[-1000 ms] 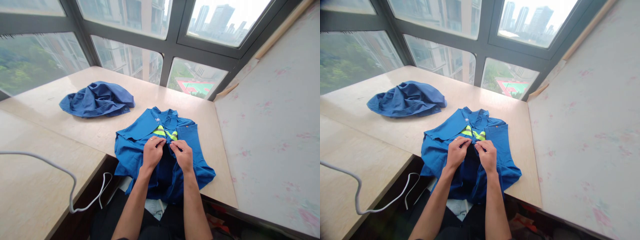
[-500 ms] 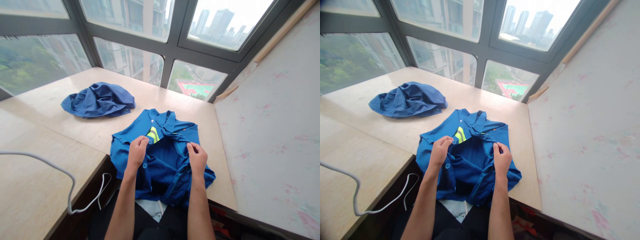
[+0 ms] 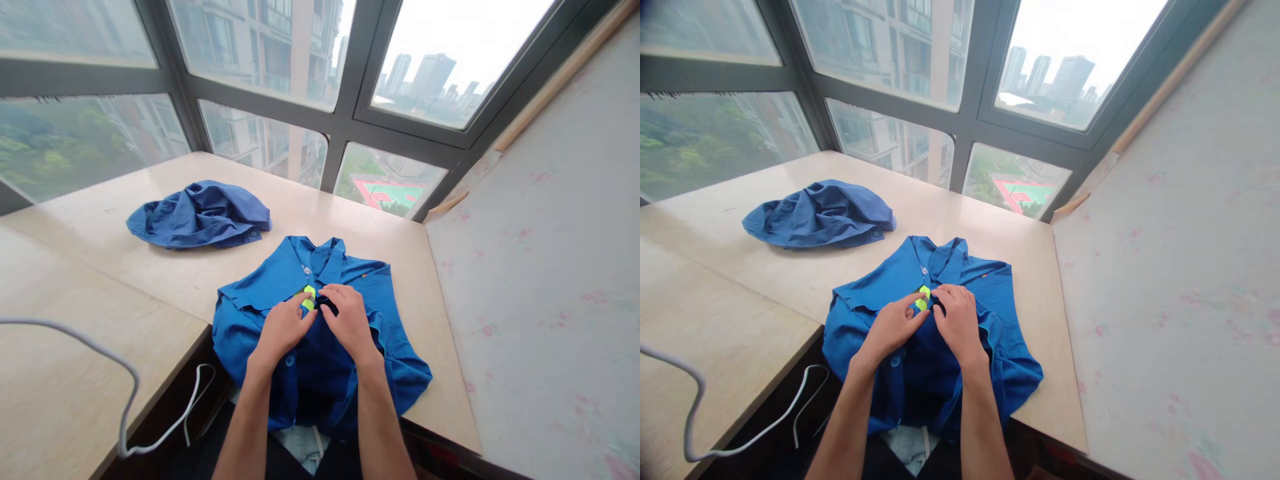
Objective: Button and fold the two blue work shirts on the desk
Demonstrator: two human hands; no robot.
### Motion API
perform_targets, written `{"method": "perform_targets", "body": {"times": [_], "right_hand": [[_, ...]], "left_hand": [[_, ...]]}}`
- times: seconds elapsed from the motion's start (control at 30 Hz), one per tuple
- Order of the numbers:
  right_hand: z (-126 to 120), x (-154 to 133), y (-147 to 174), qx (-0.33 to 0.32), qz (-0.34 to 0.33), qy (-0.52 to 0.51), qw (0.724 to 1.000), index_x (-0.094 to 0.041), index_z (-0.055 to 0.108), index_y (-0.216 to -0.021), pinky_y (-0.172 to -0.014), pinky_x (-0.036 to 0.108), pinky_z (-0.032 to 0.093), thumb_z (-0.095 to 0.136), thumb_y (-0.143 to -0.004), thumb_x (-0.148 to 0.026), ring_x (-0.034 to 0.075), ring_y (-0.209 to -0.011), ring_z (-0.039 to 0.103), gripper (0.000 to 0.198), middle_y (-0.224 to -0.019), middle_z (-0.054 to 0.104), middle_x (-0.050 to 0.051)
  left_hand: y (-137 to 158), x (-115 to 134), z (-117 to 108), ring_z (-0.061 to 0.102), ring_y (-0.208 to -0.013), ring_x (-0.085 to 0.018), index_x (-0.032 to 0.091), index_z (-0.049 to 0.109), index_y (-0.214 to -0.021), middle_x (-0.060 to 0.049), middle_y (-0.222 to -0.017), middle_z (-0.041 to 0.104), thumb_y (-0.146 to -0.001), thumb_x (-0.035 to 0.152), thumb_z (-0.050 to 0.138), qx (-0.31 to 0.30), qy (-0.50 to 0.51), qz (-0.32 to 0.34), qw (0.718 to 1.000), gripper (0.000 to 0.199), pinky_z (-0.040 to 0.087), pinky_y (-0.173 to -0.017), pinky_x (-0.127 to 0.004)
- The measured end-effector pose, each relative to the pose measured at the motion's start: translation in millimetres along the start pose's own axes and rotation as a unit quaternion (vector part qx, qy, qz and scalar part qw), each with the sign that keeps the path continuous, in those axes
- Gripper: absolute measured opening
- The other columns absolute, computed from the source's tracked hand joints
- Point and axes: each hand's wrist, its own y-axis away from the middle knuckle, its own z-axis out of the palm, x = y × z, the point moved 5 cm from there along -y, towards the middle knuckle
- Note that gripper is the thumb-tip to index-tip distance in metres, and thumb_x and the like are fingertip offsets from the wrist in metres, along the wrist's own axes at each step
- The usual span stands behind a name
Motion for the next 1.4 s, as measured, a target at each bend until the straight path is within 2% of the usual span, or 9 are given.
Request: {"method": "perform_targets", "body": {"times": [0.17,0.27,0.47,0.6,0.73,0.9,1.23,1.3,1.4], "right_hand": [[42,29,-12,-0.061,0.068,0.071,0.993,-0.025,0.073,-0.094,-0.090,0.040,0.038,0.059,-0.083,-0.012,0.024,-0.105,0.058,0.022,-0.108,0.072,0.004],[51,42,-11,-0.058,0.099,0.063,0.991,-0.024,0.073,-0.085,-0.085,0.037,0.039,0.060,-0.085,-0.017,0.023,-0.098,0.059,0.015,-0.098,0.073,0.004],[37,54,-7,0.021,0.176,-0.128,0.976,-0.019,0.065,-0.086,-0.076,0.032,0.044,0.052,-0.086,-0.029,0.020,-0.078,0.059,0.016,-0.085,0.069,0.004],[21,54,-4,0.044,0.184,-0.252,0.949,-0.019,0.063,-0.089,-0.071,0.029,0.045,0.055,-0.086,-0.040,0.018,-0.072,0.055,0.023,-0.080,0.064,0.001],[12,51,1,0.036,0.175,-0.329,0.927,-0.019,0.063,-0.091,-0.074,0.028,0.045,0.060,-0.085,-0.042,0.017,-0.078,0.055,0.024,-0.084,0.061,0.001],[13,52,8,0.032,0.195,-0.393,0.898,-0.020,0.063,-0.090,-0.064,0.024,0.042,0.063,-0.084,-0.047,0.014,-0.069,0.047,0.028,-0.076,0.054,-0.001],[16,38,14,0.046,0.223,-0.408,0.884,-0.019,0.064,-0.086,-0.056,0.023,0.036,0.066,-0.080,-0.047,0.011,-0.060,0.040,0.028,-0.068,0.050,-0.003],[10,49,17,0.088,0.249,-0.404,0.876,-0.019,0.063,-0.087,-0.057,0.024,0.038,0.064,-0.080,-0.049,0.012,-0.062,0.044,0.031,-0.069,0.053,-0.003],[-7,82,30,0.206,0.305,-0.396,0.841,-0.018,0.060,-0.087,-0.064,0.026,0.044,0.063,-0.077,-0.051,0.014,-0.069,0.052,0.035,-0.074,0.058,-0.001]], "left_hand": [[1,-11,-11,0.055,-0.061,-0.016,0.027,0.070,-0.115,0.003,-0.061,0.059,-0.084,0.023,0.052,0.022,-0.015,-0.041,0.999,0.035,0.035,-0.059,-0.025],[0,-15,-16,0.061,-0.079,-0.020,0.023,0.070,-0.114,-0.004,-0.082,0.067,-0.081,0.012,0.050,0.097,-0.060,-0.051,0.992,0.040,0.045,-0.071,-0.029],[1,10,-9,0.054,-0.121,-0.028,0.021,0.071,-0.111,-0.011,-0.121,0.064,-0.081,0.002,0.048,0.266,-0.075,0.087,0.957,0.043,0.046,-0.100,-0.043],[0,28,8,0.049,-0.130,-0.024,0.020,0.065,-0.120,-0.009,-0.128,0.063,-0.087,0.010,0.053,0.242,0.004,0.194,0.951,0.036,0.043,-0.108,-0.042],[-4,28,18,0.053,-0.125,-0.026,0.021,0.060,-0.127,-0.010,-0.130,0.062,-0.086,0.021,0.062,0.222,0.047,0.183,0.957,0.041,0.044,-0.106,-0.045],[-3,25,14,0.064,-0.102,-0.021,0.024,0.069,-0.113,-0.007,-0.108,0.071,-0.092,0.021,0.055,0.210,0.099,0.198,0.952,0.025,0.051,-0.091,-0.037],[-2,17,6,0.065,-0.084,-0.017,0.021,0.075,-0.088,-0.005,-0.088,0.073,-0.090,0.026,0.053,0.227,0.251,0.092,0.936,0.023,0.050,-0.080,-0.029],[-4,-3,1,0.065,-0.079,-0.018,0.019,0.075,-0.086,-0.004,-0.084,0.072,-0.086,0.032,0.057,0.265,0.314,0.019,0.911,0.022,0.051,-0.076,-0.029],[-1,-44,-17,0.062,-0.075,-0.017,0.016,0.073,-0.085,-0.003,-0.079,0.071,-0.079,0.038,0.064,0.369,0.406,-0.081,0.832,0.024,0.050,-0.072,-0.028]]}}
